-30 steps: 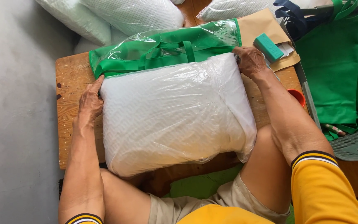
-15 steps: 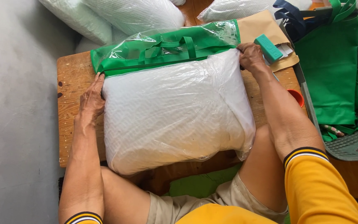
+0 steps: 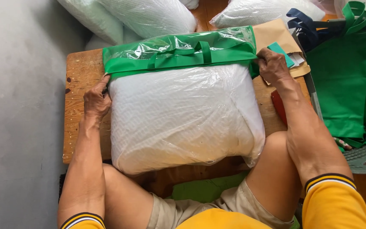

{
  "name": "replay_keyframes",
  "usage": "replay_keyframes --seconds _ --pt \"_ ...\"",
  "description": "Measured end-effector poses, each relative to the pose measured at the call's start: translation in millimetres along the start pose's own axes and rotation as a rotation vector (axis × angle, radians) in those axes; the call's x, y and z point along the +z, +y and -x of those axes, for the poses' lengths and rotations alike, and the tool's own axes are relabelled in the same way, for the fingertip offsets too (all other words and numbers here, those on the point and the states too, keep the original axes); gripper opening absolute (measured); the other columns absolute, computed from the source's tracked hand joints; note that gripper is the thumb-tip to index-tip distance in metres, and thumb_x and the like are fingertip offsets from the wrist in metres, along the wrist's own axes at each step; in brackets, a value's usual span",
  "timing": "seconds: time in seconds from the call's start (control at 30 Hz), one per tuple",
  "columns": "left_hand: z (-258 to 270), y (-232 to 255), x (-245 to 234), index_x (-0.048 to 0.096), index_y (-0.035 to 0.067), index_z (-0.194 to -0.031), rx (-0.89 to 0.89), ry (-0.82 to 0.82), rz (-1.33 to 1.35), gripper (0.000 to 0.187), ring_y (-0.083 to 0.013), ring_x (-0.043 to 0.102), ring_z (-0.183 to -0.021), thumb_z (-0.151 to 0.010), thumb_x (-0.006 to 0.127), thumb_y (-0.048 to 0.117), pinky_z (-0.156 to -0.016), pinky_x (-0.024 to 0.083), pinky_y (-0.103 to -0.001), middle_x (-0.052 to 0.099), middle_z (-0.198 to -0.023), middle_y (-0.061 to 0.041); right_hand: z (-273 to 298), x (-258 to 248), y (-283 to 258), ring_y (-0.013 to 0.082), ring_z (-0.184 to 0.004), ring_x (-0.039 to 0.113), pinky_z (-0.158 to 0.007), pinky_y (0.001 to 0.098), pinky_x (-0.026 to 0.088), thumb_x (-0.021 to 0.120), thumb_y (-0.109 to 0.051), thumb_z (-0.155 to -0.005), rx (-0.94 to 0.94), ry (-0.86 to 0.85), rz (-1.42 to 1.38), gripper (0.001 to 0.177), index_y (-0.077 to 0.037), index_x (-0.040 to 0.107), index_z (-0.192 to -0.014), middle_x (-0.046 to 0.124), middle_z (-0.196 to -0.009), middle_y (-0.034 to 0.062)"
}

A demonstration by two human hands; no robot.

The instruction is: The person places a plastic-wrapped pillow into a green zippered bag, zips the bag closed, and then applies a label to the front of the bag using a handheld stamper.

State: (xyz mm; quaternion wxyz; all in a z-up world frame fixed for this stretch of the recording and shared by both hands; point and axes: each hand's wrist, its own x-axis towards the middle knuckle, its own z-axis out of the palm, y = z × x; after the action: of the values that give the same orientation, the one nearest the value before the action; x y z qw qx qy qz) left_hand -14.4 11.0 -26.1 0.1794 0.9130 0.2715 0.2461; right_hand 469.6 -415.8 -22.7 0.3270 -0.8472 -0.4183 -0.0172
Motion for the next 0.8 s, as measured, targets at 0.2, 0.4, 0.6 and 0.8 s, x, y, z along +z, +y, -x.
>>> replay_keyframes --seconds 0.2,0.4,0.6,0.8 --pt "16 20 -20 0.072 0.02 -0.113 -0.15 0.138 0.282 0.039 -0.0306 0.072 -0.099 -0.085 0.063 -0.005 -0.079 0.063 -0.042 0.075 -0.115 -0.006 21 -34 -45 0.0483 -0.106 0.068 -0.091 0.0585 0.053 0.061 -0.002 -0.093 0.186 -0.393 0.019 0.023 -0.005 0.073 -0.112 0.074 -0.105 0.0261" --pt "21 -43 7 0.043 0.006 -0.129 -0.402 -0.02 0.469 0.06 -0.0315 0.073 -0.092 -0.074 0.064 -0.006 -0.077 0.061 -0.039 0.067 -0.105 -0.016 17 -9 -54 0.0499 -0.104 0.072 -0.087 0.0564 0.059 0.068 0.0 -0.083 0.376 -0.587 0.31 0.044 -0.004 0.077 -0.125 0.074 -0.11 0.0323" --pt "22 -37 14 0.068 0.011 -0.113 -0.429 -0.235 0.332 0.041 -0.0238 0.072 -0.078 -0.072 0.066 0.007 -0.065 0.053 -0.044 0.072 -0.08 -0.008 57 -1 -219 0.0448 -0.116 0.06 -0.076 0.0566 0.054 0.068 -0.023 -0.088 -0.096 -0.307 0.712 0.05 -0.01 0.061 -0.135 0.062 -0.12 0.025" --pt "22 -25 1 0.068 0.012 -0.113 -0.355 -0.254 0.264 0.036 -0.0312 0.07 -0.087 -0.078 0.064 0.008 -0.077 0.052 -0.046 0.072 -0.086 -0.014 142 58 -345 0.0421 -0.15 0.033 -0.119 0.0738 0.006 0.077 -0.081 -0.065 -0.952 -0.437 0.198 0.11 -0.032 0.039 -0.157 0.04 -0.16 0.0181"
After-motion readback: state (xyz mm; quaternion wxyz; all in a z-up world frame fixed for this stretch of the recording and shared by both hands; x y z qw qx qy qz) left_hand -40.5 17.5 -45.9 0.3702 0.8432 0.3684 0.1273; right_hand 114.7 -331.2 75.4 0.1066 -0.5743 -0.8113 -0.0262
